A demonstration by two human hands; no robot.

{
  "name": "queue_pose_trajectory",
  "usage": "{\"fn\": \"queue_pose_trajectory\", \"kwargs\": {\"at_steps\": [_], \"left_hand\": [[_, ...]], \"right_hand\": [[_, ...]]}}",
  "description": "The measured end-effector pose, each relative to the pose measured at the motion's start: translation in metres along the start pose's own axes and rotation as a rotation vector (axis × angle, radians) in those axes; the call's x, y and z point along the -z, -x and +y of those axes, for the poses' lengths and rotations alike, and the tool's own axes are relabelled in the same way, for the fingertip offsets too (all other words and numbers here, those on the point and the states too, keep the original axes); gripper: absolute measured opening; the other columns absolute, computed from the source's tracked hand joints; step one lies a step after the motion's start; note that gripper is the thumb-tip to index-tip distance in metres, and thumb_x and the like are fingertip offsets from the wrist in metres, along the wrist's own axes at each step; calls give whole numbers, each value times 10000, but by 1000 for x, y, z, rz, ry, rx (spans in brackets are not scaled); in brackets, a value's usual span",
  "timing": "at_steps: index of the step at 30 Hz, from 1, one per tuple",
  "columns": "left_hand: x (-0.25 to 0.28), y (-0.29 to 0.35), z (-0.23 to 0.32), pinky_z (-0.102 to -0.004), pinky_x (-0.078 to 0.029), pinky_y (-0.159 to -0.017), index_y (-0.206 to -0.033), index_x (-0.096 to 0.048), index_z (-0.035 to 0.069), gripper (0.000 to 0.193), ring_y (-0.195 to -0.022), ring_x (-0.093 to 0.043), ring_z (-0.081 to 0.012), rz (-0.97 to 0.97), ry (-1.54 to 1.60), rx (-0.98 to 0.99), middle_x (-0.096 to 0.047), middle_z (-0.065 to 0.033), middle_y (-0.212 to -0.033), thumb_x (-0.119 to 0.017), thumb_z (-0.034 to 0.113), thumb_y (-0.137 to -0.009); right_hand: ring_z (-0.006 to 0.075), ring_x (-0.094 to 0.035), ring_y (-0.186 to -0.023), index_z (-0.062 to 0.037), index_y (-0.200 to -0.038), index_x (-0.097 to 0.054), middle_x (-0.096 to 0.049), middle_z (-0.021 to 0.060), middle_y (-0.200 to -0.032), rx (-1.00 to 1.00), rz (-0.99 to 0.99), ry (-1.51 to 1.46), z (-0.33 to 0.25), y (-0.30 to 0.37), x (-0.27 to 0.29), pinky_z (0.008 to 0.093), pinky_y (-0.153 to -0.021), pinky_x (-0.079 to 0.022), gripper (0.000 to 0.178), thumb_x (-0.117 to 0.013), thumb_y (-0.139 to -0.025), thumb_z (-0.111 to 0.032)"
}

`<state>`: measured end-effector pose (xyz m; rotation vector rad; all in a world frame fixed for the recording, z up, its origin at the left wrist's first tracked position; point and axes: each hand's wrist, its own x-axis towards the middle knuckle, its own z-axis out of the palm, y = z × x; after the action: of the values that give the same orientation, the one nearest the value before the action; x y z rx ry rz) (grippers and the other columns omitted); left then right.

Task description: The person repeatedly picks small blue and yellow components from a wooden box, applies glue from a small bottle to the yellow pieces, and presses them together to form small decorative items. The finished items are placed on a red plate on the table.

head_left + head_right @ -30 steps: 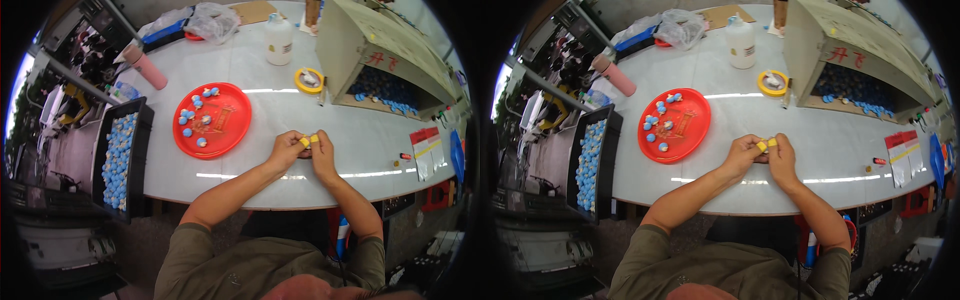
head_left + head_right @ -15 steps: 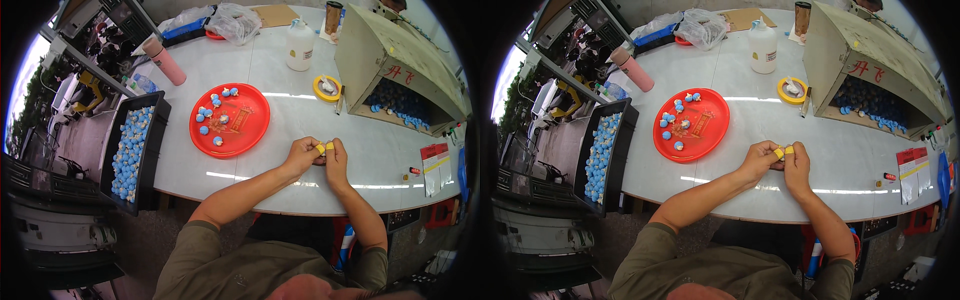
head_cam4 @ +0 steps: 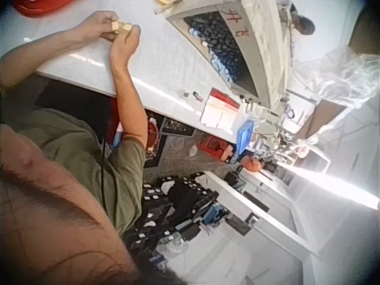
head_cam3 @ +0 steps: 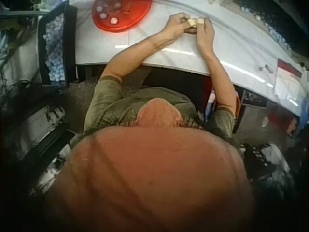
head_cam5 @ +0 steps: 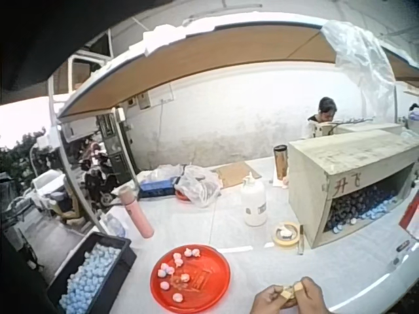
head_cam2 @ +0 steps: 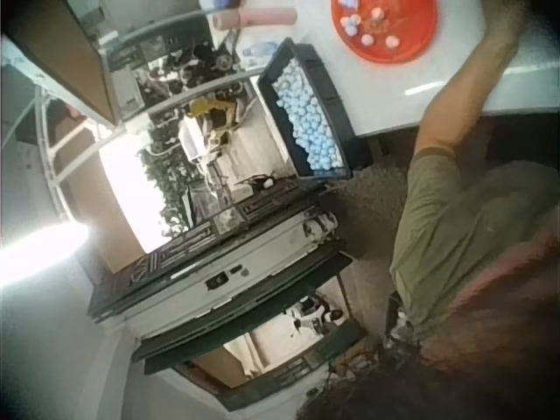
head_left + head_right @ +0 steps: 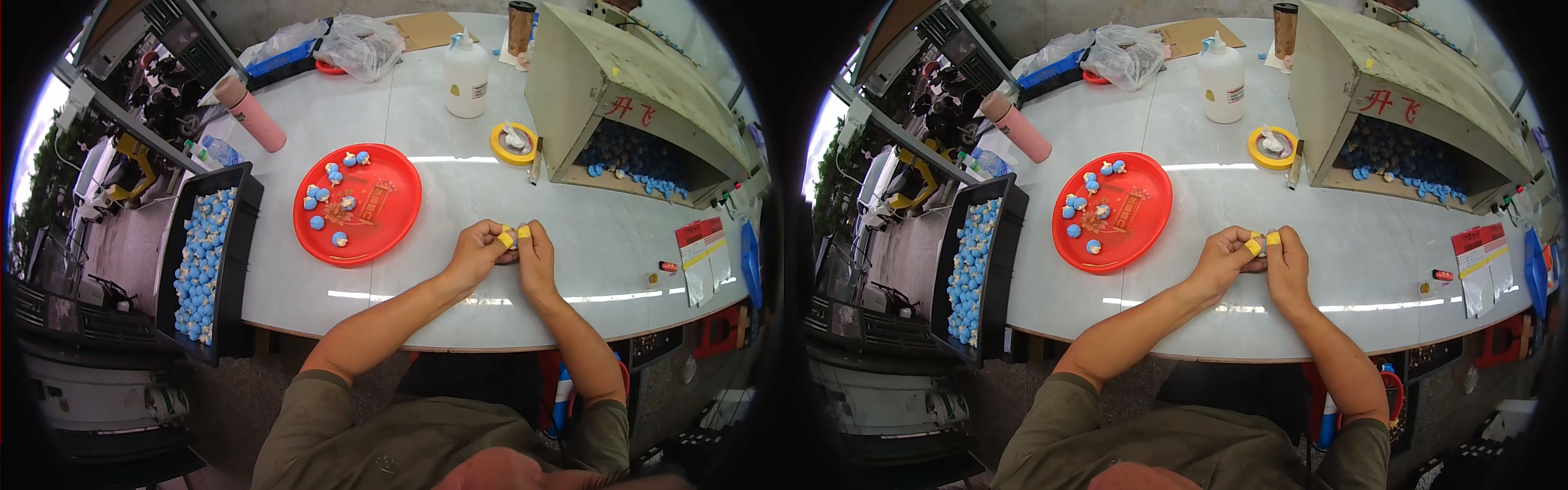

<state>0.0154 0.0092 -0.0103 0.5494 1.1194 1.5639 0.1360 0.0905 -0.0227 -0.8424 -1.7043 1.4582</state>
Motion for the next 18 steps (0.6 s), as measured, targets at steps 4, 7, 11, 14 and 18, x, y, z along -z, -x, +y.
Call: {"fn": "queue_pose_trajectory", "kwargs": {"at_steps": [4, 7, 11, 14, 18], "left_hand": [[3, -7, 4, -278, -577, -839, -1122, -578, -8, 220, -934, -681, -149, 103, -52, -116, -684, -102, -1067, -626, 166, -996], [-3, -4, 10, -281, -578, -855, -1125, -583, -11, 225, -942, -682, -152, 90, -7, -144, -685, -103, -1068, -630, 166, -994], [6, -5, 15, -280, -581, -864, -1115, -596, -10, 219, -959, -685, -161, 42, 16, -61, -690, -96, -1055, -636, 165, -989], [8, -4, 22, -243, -573, -819, -1133, -607, -23, 220, -935, -692, -148, -14, -63, -55, -694, -101, -1053, -646, 129, -978], [13, -3, 28, -248, -585, -797, -1161, -620, -41, 252, -936, -711, -177, -74, -183, 20, -702, -116, -1069, -668, 83, -947]], "right_hand": [[80, -536, -784, -1, -1042, -550, -599, 35, -900, 31, 56, 8, -14, -3, 2, 243, -659, -448, 115, -524, -1006, -107], [59, -541, -718, 1, -1144, -536, -610, 37, -906, -145, -113, -157, -23, -2, 1, 215, -593, -429, 181, -563, -986, -83], [38, -528, -660, -1, -1159, -525, -606, 33, -888, -196, -224, -246, -30, -9, 15, 196, -539, -402, 206, -579, -979, -84], [43, -516, -610, -12, -1146, -531, -600, 16, -848, -138, -270, -192, -27, -10, 22, 197, -511, -391, 186, -580, -983, -88], [45, -519, -608, -1, -1125, -545, -606, 26, -842, -119, -312, -150, -23, -13, 26, 205, -534, -421, 176, -579, -965, -65]]}}
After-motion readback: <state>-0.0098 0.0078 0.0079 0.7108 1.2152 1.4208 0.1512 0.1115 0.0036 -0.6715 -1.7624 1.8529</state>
